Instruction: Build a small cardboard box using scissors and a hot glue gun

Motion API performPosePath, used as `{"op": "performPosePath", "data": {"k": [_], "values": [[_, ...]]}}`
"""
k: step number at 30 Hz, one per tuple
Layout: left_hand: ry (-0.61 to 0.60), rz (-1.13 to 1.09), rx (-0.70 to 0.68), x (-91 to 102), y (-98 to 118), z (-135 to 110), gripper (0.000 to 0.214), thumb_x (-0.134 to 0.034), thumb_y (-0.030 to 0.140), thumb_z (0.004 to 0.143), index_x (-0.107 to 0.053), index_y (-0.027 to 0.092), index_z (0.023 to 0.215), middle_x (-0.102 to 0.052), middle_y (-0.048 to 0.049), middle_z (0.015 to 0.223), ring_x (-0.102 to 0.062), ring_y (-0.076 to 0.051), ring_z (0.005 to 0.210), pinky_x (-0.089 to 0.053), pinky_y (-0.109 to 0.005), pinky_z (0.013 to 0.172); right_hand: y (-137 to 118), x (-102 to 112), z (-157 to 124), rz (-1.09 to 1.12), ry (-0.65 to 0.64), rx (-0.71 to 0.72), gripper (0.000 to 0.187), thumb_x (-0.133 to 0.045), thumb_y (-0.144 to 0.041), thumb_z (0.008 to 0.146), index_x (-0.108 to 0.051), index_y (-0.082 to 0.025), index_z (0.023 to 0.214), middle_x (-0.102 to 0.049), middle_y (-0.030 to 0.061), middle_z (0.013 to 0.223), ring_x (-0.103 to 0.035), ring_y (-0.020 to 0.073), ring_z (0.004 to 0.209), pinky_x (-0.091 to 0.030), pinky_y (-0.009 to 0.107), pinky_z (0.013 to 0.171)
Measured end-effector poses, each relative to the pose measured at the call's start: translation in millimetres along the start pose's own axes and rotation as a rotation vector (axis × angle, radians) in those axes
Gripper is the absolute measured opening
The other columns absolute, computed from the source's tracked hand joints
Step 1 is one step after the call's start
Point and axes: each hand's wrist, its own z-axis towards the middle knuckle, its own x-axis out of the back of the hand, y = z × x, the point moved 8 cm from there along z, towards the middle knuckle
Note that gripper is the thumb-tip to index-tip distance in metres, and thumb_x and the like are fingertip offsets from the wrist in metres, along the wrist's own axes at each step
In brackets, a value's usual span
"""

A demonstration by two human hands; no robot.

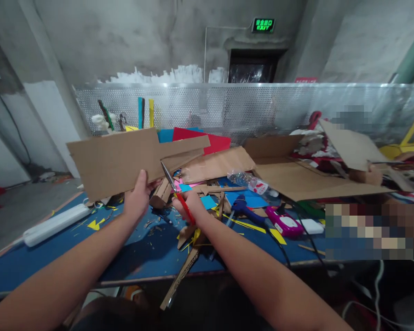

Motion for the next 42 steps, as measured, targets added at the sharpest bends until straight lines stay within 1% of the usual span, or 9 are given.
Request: {"op": "performPosePath", "data": {"k": [2, 4, 11, 20, 26, 29, 35, 38, 42], "values": [[0.022, -0.110, 0.000, -3.5, 2, 2, 0.042, -0.086, 0.053, 0.092, -0.079, 0.020, 0.116, -0.086, -0.0077, 0.116, -0.083, -0.019, 0.094, -0.065, -0.032, 0.091, -1, -2, -2, 0.035, -0.038, -0.016, 0.046, -0.077, -0.049, 0.081, -0.048, -0.026, 0.053, -0.050, -0.0029, 0.043, -0.048, 0.0135, 0.037, -0.038, 0.025, 0.038], [-0.002, -0.155, 0.023, -8.0, 2, 3, 0.038, -0.086, 0.052, 0.091, -0.079, 0.018, 0.107, -0.086, -0.0056, 0.105, -0.079, -0.015, 0.078, -0.062, -0.028, 0.083, -2, -2, -3, 0.057, -0.051, -0.025, 0.049, -0.082, -0.051, 0.081, -0.050, -0.026, 0.055, -0.051, -0.0037, 0.042, -0.049, 0.0134, 0.036, -0.039, 0.024, 0.036], [-0.082, -0.168, 0.074, -13.4, 1, -1, 0.032, -0.082, 0.050, 0.096, -0.080, 0.020, 0.104, -0.085, -0.0044, 0.097, -0.080, -0.015, 0.080, -0.060, -0.026, 0.080, -3, -5, -6, 0.089, -0.035, -0.048, 0.049, -0.088, -0.052, 0.080, -0.054, -0.025, 0.059, -0.052, -0.0041, 0.043, -0.049, 0.0120, 0.037, -0.040, 0.023, 0.038], [-0.075, -0.318, 0.194, -18.1, -11, -6, 0.028, -0.086, 0.045, 0.097, -0.079, 0.019, 0.103, -0.085, -0.0044, 0.091, -0.078, -0.013, 0.073, -0.058, -0.023, 0.071, -6, -13, -8, 0.097, -0.064, -0.050, 0.031, -0.071, -0.044, 0.084, -0.054, -0.025, 0.065, -0.051, -0.0054, 0.044, -0.051, 0.0131, 0.037, -0.041, 0.023, 0.038], [-0.070, -0.368, 0.210, -22.4, -14, -13, 0.029, -0.081, 0.047, 0.102, -0.078, 0.019, 0.111, -0.085, -0.0077, 0.097, -0.082, -0.018, 0.083, -0.064, -0.029, 0.088, -4, -15, -9, 0.106, -0.029, -0.027, 0.023, -0.063, -0.037, 0.077, -0.051, -0.026, 0.060, -0.047, -0.0057, 0.045, -0.047, 0.0129, 0.038, -0.041, 0.024, 0.037], [-0.053, -0.400, 0.212, -23.7, -15, -15, 0.028, -0.080, 0.044, 0.104, -0.079, 0.019, 0.115, -0.085, -0.0083, 0.095, -0.081, -0.018, 0.081, -0.064, -0.031, 0.090, -3, -12, -7, 0.095, 0.015, -0.004, 0.026, -0.064, -0.034, 0.076, -0.049, -0.026, 0.056, -0.045, -0.0056, 0.046, -0.045, 0.0112, 0.039, -0.039, 0.023, 0.038], [-0.025, -0.470, 0.220, -19.1, -5, -5, 0.021, -0.071, 0.037, 0.110, -0.078, 0.016, 0.110, -0.084, -0.0069, 0.091, -0.077, -0.014, 0.073, -0.062, -0.025, 0.077, 2, -2, -5, 0.080, 0.047, 0.007, 0.040, -0.070, -0.045, 0.084, -0.053, -0.025, 0.054, -0.049, -0.0031, 0.043, -0.049, 0.0132, 0.036, -0.038, 0.025, 0.038], [0.008, -0.517, 0.278, -12.2, -1, 3, 0.020, -0.068, 0.036, 0.111, -0.075, 0.017, 0.108, -0.081, -0.0032, 0.085, -0.072, -0.011, 0.065, -0.058, -0.022, 0.067, 4, 2, -4, 0.106, 0.028, 0.030, 0.047, -0.081, -0.056, 0.080, -0.056, -0.025, 0.056, -0.051, -0.0030, 0.043, -0.051, 0.0145, 0.037, -0.041, 0.027, 0.039], [0.002, -0.540, 0.366, -8.6, -3, 9, 0.024, -0.060, 0.033, 0.112, -0.072, 0.016, 0.099, -0.074, -0.0018, 0.074, -0.065, -0.010, 0.054, -0.050, -0.021, 0.054, 8, 21, 4, 0.280, 0.158, 0.095, 0.054, -0.091, -0.066, 0.075, -0.060, -0.024, 0.063, -0.058, -0.0024, 0.052, -0.059, 0.0156, 0.048, -0.054, 0.029, 0.050]]}}
